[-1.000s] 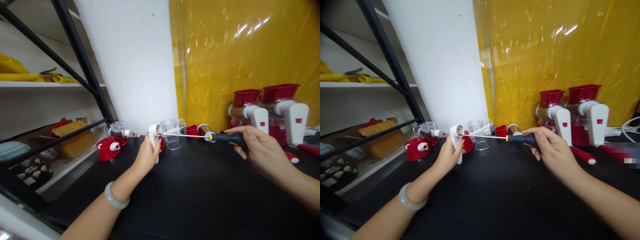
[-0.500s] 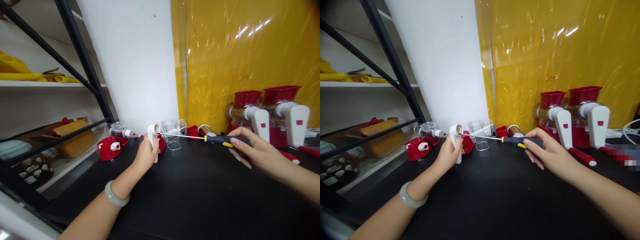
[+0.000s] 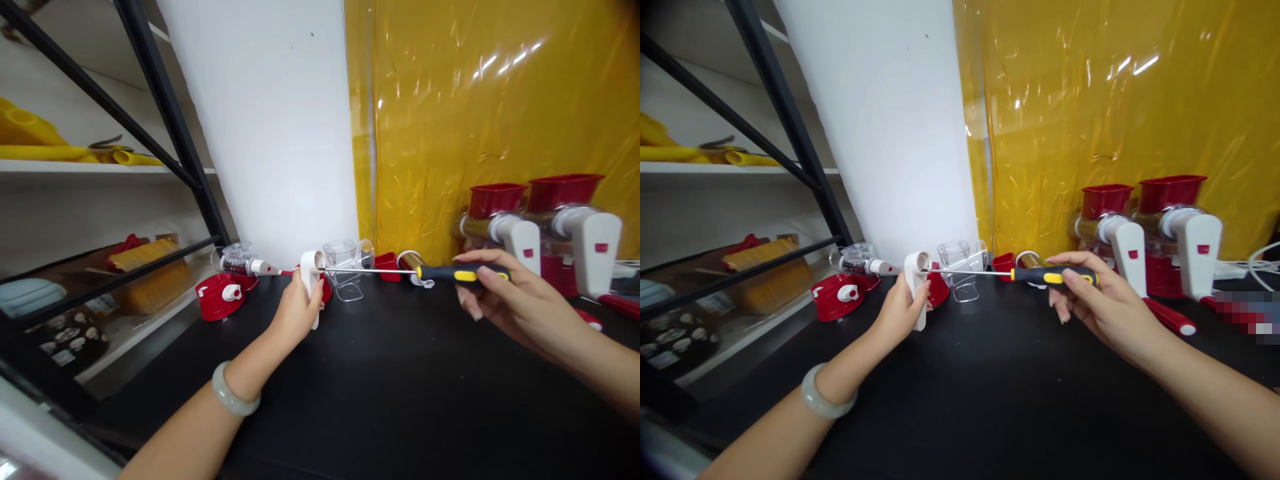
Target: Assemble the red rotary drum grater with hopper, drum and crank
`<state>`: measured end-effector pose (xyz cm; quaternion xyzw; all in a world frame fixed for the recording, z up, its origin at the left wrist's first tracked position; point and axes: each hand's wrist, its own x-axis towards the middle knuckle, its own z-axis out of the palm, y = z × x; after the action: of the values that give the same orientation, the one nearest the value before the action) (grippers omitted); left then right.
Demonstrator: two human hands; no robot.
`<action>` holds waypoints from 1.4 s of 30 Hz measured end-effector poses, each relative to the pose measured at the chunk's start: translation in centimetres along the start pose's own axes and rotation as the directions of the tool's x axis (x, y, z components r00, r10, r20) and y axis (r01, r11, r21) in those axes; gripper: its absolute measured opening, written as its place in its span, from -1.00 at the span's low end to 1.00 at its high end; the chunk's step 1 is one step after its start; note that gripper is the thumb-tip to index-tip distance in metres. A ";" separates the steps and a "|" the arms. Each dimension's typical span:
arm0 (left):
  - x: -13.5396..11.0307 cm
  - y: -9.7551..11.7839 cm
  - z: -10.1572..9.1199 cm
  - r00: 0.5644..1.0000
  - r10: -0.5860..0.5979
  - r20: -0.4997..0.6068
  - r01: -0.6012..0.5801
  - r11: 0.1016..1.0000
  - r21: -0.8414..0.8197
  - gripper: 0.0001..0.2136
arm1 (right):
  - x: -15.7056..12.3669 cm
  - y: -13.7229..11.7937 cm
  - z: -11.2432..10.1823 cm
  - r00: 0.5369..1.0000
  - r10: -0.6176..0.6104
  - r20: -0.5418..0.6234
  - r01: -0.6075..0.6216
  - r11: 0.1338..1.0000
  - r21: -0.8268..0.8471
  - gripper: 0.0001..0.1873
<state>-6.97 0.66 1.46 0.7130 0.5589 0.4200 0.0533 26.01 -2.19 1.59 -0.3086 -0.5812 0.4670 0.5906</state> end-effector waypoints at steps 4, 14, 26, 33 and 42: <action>-0.2 0.3 -0.1 1.000 0.019 0.022 -0.018 0.999 -0.028 -0.76 | 0.3 0.4 -0.1 0.999 0.002 -0.033 -0.001 0.999 0.046 -0.64; 0.1 -0.5 0.0 1.000 -0.014 0.006 0.014 1.000 -0.027 -0.74 | -0.3 0.0 -0.3 0.976 0.070 0.204 -0.106 0.980 0.168 -0.76; -0.1 -0.4 0.2 0.996 -0.026 0.091 0.034 0.995 -0.089 -0.71 | 0.0 0.1 -1.0 0.979 -0.201 -0.035 0.135 0.767 -0.627 -0.59; 0.3 -0.6 -0.1 0.998 -0.051 0.048 0.053 0.998 -0.036 -0.70 | 0.2 1.1 -1.0 0.949 -0.294 0.115 0.315 0.902 -0.296 -0.61; -0.2 -0.2 0.3 0.992 -0.051 0.115 0.065 0.991 -0.113 -0.76 | 0.0 0.5 -1.2 0.979 -0.190 0.077 0.205 0.905 -0.373 -0.71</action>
<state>-6.93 0.71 1.02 0.7145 0.5501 0.4096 0.1383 27.13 -1.79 0.99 -0.3471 -0.7001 0.2897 0.5527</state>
